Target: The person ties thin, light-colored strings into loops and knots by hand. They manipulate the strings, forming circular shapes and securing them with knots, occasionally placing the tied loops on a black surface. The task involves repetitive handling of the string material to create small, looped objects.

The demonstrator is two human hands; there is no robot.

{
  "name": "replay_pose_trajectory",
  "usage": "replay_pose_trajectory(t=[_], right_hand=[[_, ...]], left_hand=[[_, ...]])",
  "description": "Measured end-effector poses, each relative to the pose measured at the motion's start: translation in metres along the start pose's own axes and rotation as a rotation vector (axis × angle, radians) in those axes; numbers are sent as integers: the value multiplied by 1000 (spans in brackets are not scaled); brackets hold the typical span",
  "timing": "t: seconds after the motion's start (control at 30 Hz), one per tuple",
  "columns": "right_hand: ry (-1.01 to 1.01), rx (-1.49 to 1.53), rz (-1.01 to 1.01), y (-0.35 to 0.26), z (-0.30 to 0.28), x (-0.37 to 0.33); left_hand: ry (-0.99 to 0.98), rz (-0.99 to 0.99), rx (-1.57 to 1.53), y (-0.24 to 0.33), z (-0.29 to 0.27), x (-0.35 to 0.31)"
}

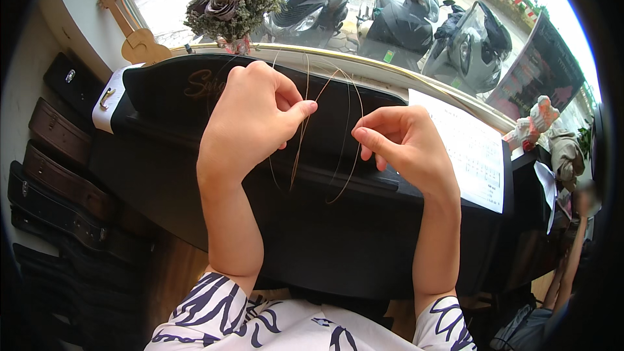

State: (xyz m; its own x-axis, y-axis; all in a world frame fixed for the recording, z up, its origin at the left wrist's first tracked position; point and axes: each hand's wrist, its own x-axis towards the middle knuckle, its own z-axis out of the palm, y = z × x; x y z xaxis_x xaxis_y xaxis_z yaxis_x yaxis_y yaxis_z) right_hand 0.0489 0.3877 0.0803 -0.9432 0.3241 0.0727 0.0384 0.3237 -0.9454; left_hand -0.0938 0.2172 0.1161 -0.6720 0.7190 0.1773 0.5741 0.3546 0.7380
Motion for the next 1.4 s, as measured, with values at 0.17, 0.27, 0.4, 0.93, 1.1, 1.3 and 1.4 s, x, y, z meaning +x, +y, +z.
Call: replay_pose_trajectory(t=[0.17, 0.27, 0.4, 0.93, 1.1, 1.3, 1.4], right_hand=[[6, 17, -9, 2, 0, 1], [0, 7, 4, 1, -3, 1], [-33, 41, 14, 2, -4, 2], [-37, 17, -33, 4, -5, 1], [-24, -1, -56, 7, -6, 0], [-23, -57, -85, 7, -8, 1], [7, -106, -78, 9, -8, -1]], left_hand=[[-4, -14, -2, 0, 1, 1], [-11, -14, -6, -2, 2, 2], [-15, -8, -35, -6, 2, 4], [-9, -19, -41, -6, -2, 1], [-83, -16, -45, -5, -3, -4], [-195, -78, -39, 0, -8, -11], [-288, -81, -56, 5, -13, -17]])
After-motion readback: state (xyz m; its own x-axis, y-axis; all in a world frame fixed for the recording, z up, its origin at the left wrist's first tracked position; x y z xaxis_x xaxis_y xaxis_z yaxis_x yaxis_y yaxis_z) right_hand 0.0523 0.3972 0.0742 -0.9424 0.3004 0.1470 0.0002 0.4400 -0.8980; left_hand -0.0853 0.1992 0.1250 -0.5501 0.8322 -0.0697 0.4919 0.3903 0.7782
